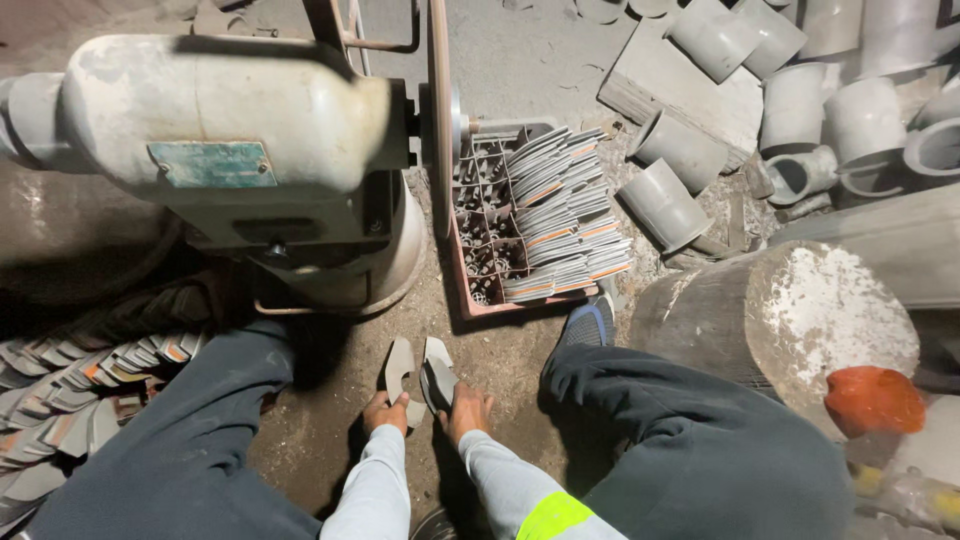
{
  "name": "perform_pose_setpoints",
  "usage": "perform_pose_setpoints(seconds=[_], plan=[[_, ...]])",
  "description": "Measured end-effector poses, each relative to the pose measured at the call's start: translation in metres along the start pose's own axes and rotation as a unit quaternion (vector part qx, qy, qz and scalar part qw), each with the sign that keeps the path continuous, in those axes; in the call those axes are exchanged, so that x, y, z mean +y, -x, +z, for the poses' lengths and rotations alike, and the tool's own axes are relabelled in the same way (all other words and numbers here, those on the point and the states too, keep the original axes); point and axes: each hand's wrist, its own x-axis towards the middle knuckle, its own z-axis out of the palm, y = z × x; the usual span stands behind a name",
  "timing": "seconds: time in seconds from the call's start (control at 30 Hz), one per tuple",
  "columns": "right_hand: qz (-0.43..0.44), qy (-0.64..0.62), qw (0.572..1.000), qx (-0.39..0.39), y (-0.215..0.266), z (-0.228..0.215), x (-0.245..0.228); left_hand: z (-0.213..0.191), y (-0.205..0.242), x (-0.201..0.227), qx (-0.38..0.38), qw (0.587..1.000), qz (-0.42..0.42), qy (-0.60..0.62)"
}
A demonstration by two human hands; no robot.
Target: The person sits on the floor and uses a bench grinder to smooth the edges of small, curved metal pieces. They handle the parts one at a time, pressing them against the spinning wheel, and then place the finished pieces into a nearby crate.
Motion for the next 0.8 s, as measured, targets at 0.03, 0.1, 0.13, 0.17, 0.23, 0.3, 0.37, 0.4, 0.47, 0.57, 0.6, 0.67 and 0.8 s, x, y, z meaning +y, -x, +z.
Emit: perform_pose_setpoints(seconds=[0.03,0.1,0.13,0.17,0.23,0.3,0.37,0.4,0.47,0.57,0.6,0.67,0.8], plan=[[0.003,0.001,1.0,-0.004,0.0,0.0,0.0,-0.002,0.001,0.0,-0.007,1.0,0.0,0.003],[0.005,0.004,1.0,-0.014,0.0,0.0,-0.001,-0.006,0.002,0.003,-0.023,1.0,0.0,0.01],[0.005,0.006,1.0,-0.02,0.0,0.001,0.0,-0.006,0.002,0.005,-0.03,0.999,0.001,0.018],[0.008,0.008,1.0,-0.025,0.001,0.002,0.003,-0.005,0.004,0.007,-0.04,0.999,0.002,0.026],[0.011,-0.077,0.996,0.042,-0.006,0.004,0.006,-0.004,0.005,0.012,-0.063,0.995,-0.04,0.071],[0.067,-0.23,0.969,0.064,-0.015,0.003,0.015,-0.002,0.012,0.017,-0.092,0.977,-0.13,0.141],[0.17,-0.441,0.88,0.04,-0.031,-0.003,0.029,0.002,0.022,0.021,-0.096,0.976,-0.154,0.123],[0.176,-0.458,0.871,0.033,-0.036,-0.01,0.039,0.004,0.027,0.025,-0.099,0.975,-0.164,0.114],[0.181,-0.493,0.851,0.02,-0.05,-0.025,0.057,0.008,0.03,0.037,-0.162,0.958,-0.178,0.158],[0.186,-0.625,0.757,-0.028,-0.049,-0.027,0.063,0.003,0.034,0.044,-0.182,0.948,-0.193,0.176],[0.19,-0.632,0.75,-0.035,-0.045,-0.025,0.063,0.001,0.036,0.045,-0.177,0.948,-0.198,0.175],[0.195,-0.643,0.738,-0.053,-0.043,-0.025,0.063,0.0,0.039,0.051,-0.179,0.952,-0.207,0.14],[0.163,-0.581,0.796,-0.034,-0.044,-0.025,0.061,-0.004,0.043,0.066,-0.176,0.967,-0.171,-0.073]])
